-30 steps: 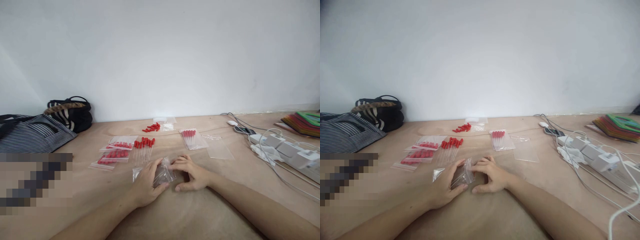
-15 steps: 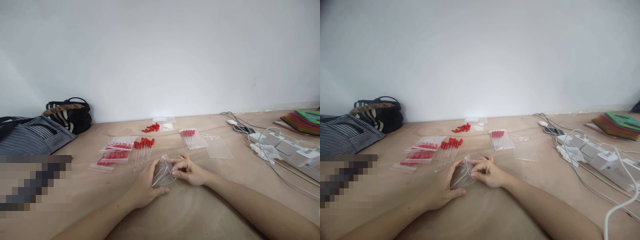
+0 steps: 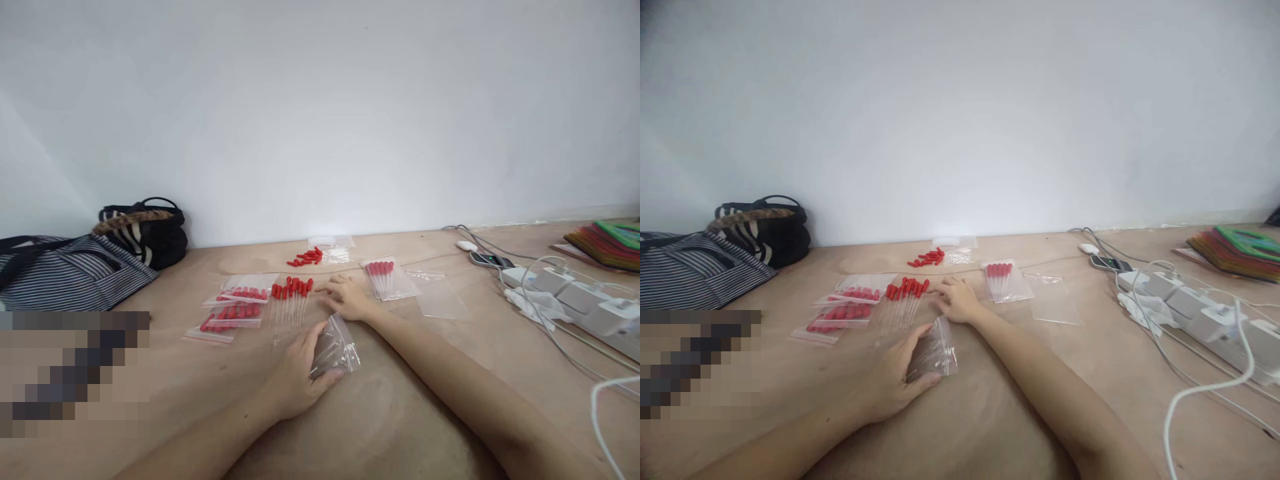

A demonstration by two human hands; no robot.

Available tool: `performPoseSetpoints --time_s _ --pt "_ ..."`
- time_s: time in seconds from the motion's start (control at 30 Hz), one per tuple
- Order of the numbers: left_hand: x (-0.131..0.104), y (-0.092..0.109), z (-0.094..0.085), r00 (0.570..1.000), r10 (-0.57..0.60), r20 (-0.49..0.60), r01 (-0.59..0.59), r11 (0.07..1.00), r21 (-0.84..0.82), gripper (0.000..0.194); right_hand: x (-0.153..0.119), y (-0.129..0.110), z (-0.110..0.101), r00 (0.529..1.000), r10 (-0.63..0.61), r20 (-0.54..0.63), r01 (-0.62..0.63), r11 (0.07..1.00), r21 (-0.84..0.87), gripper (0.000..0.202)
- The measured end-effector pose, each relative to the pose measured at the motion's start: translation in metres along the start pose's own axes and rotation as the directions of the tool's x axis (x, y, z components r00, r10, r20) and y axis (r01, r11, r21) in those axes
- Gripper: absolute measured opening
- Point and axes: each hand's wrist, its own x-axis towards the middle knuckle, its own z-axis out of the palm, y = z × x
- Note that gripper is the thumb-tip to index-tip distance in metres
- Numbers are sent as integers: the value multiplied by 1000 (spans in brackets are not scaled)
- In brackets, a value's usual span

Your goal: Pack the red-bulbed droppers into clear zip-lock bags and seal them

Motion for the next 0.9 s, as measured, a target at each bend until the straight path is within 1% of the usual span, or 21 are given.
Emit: performPoseSetpoints --time_s 0.13,0.27,0.33,0.43,0.53,0.63,0.77,0.9 --pt "0 -1 1 1000 2 -5 -2 1000 -4 60 22 -12 17 986 -119 113 126 991 -53 29" --pt "-1 -2 2 1000 12 -7 -12 1000 -8 60 29 -15 24 978 -157 137 174 978 -115 32" --pt "-1 -3 2 1000 14 -2 -14 1000 0 60 27 -13 22 982 -147 123 162 979 -122 33" --pt "-1 -4 2 1000 17 -2 -17 1000 11 59 20 -7 18 991 -95 91 104 989 -101 32" --pt "-1 -5 3 1000 25 -10 -25 1000 18 59 13 -1 13 999 11 48 -7 997 -71 30" --pt "-2 -6 3 1000 22 -8 -22 999 26 59 9 1 10 995 100 -19 -102 991 -84 25" --pt "-1 -6 3 1000 31 -2 -31 999 40 59 3 1 6 992 98 -83 -109 983 -147 26" --pt "0 -5 2 999 43 -14 -42 997 62 60 -6 0 0 994 63 -87 -76 985 -153 31"
